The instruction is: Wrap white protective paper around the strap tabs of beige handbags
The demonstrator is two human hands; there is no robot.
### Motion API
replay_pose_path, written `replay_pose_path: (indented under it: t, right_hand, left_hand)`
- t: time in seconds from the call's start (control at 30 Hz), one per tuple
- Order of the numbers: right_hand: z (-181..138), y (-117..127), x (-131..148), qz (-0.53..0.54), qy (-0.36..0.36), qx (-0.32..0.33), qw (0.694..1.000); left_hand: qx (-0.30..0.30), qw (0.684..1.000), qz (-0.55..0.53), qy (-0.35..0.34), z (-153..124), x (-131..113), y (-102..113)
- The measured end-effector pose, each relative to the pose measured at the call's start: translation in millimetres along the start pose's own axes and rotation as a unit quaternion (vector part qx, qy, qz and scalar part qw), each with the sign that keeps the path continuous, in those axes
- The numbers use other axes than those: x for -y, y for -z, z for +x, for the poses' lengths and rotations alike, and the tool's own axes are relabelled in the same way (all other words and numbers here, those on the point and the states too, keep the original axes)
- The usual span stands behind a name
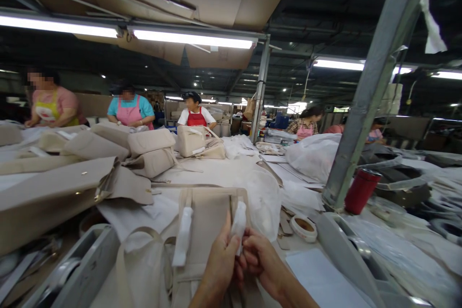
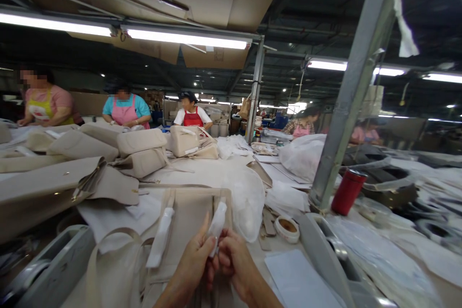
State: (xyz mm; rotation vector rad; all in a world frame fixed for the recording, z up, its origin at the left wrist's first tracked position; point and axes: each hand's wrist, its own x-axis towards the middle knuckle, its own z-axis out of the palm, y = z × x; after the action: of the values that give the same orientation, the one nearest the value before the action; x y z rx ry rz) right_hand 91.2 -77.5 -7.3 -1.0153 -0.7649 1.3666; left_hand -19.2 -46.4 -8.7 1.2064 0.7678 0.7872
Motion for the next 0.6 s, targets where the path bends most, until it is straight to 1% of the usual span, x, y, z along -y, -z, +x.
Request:
replay_pose_path:
  t: [0.1, 0.17, 0.23, 0.3, 0.37, 0.47, 0.53, 0.6]
  right_hand:
    - [8, 3, -3, 0.111, -0.010, 0.078, 0.991]
    - [17, 8, -5, 0.156, -0.031, 0.125, 0.979]
    - [26, 14, -8, 0.167, -0.058, 0.166, 0.970]
    - [35, 22, -12, 0.166, -0.071, 0.189, 0.965]
    - [41, 27, -16, 0.170, -0.064, 0.182, 0.966]
    - [44, 29, -16, 0.178, -0.036, 0.147, 0.972]
    - [43, 25, -13, 0.172, -0.027, 0.141, 0.975]
    - [40, 21, -8, 0.168, -0.037, 0.146, 0.974]
  left_hand:
    - [-0.026, 0.999, -0.030, -0.016, 1, -1, -1]
    - [-0.044, 0.997, -0.057, -0.013, 5, 2, 0]
    - [-0.032, 0.994, -0.100, 0.001, 8, 6, 2]
    - [-0.001, 0.989, -0.148, 0.022, 12, 10, 6]
    - [0.023, 0.982, -0.183, 0.038, 12, 12, 10]
    - [0.068, 0.976, -0.202, 0.041, 8, 7, 14]
    - [0.098, 0.976, -0.189, 0.035, 4, 3, 13]
    - [0.096, 0.983, -0.154, 0.018, 2, 1, 9]
